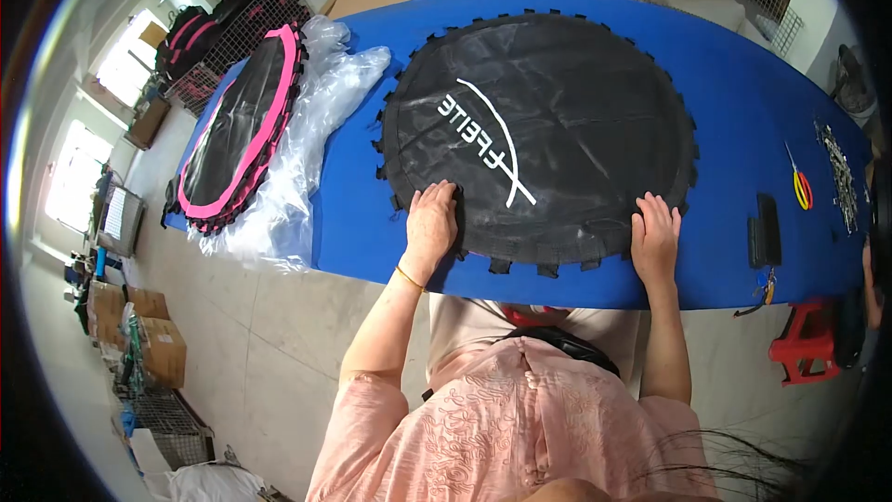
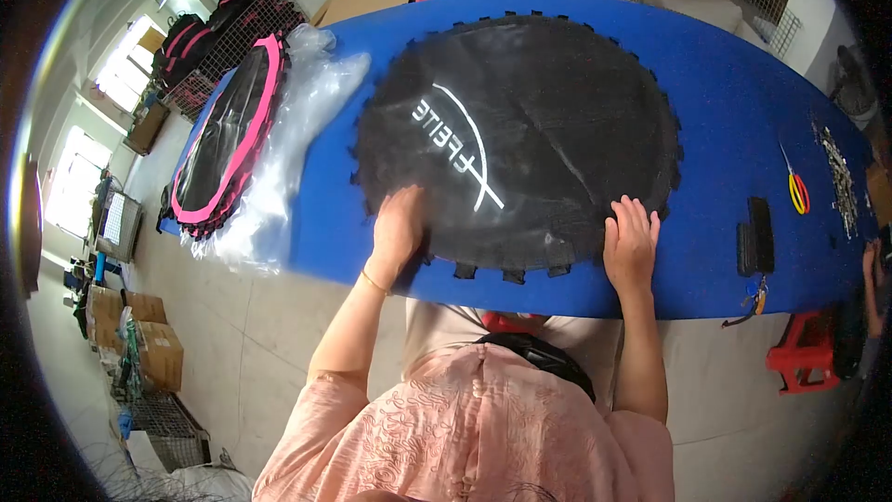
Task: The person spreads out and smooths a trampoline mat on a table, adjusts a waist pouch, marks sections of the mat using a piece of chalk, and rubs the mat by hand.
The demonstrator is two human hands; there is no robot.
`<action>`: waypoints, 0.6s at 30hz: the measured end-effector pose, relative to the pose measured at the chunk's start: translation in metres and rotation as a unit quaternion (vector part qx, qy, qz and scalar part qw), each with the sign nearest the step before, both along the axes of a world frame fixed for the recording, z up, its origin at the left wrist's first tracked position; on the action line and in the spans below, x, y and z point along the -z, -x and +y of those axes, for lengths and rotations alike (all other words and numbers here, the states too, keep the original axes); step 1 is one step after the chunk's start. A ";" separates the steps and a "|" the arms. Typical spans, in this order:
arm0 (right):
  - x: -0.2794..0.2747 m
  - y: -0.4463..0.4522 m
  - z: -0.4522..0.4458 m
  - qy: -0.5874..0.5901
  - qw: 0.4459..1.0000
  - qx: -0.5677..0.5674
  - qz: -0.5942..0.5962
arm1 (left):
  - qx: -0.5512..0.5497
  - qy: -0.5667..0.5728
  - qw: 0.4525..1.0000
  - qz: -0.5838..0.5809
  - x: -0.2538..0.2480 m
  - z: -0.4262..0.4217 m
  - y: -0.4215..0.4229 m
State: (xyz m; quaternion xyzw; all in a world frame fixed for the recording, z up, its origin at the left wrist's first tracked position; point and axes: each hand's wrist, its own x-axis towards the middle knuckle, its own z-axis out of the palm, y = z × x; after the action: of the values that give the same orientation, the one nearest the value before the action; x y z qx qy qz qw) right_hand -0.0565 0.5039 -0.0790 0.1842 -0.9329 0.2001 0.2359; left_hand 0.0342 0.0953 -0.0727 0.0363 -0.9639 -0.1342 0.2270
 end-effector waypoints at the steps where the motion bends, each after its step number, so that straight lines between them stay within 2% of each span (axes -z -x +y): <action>1: -0.001 -0.001 0.000 0.002 1.000 0.000 -0.003 | 0.004 -0.010 1.000 0.009 0.001 0.000 0.000; 5: 0.000 0.000 0.001 0.003 1.000 0.000 -0.009 | 0.004 -0.003 1.000 0.005 0.003 -0.004 -0.001; 10: 0.000 0.001 0.001 -0.001 1.000 0.006 -0.016 | -0.004 0.055 0.997 0.056 0.000 -0.004 0.000; 12: 0.002 0.001 0.001 -0.009 1.000 0.009 -0.021 | 0.003 -0.023 0.998 0.056 -0.001 -0.012 0.003; 15: 0.003 0.001 0.005 -0.016 1.000 -0.001 -0.004 | 0.000 -0.015 0.999 0.047 -0.002 -0.014 0.000; 18: 0.001 0.002 0.004 -0.035 0.999 0.007 -0.020 | 0.047 0.002 0.997 0.066 -0.011 0.005 -0.015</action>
State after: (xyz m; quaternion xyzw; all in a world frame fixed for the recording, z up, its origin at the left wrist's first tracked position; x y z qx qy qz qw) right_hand -0.0585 0.5082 -0.0802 0.1816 -0.9451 0.1695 0.2122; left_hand 0.0491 0.1003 -0.0615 -0.0186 -0.9476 -0.1453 0.2840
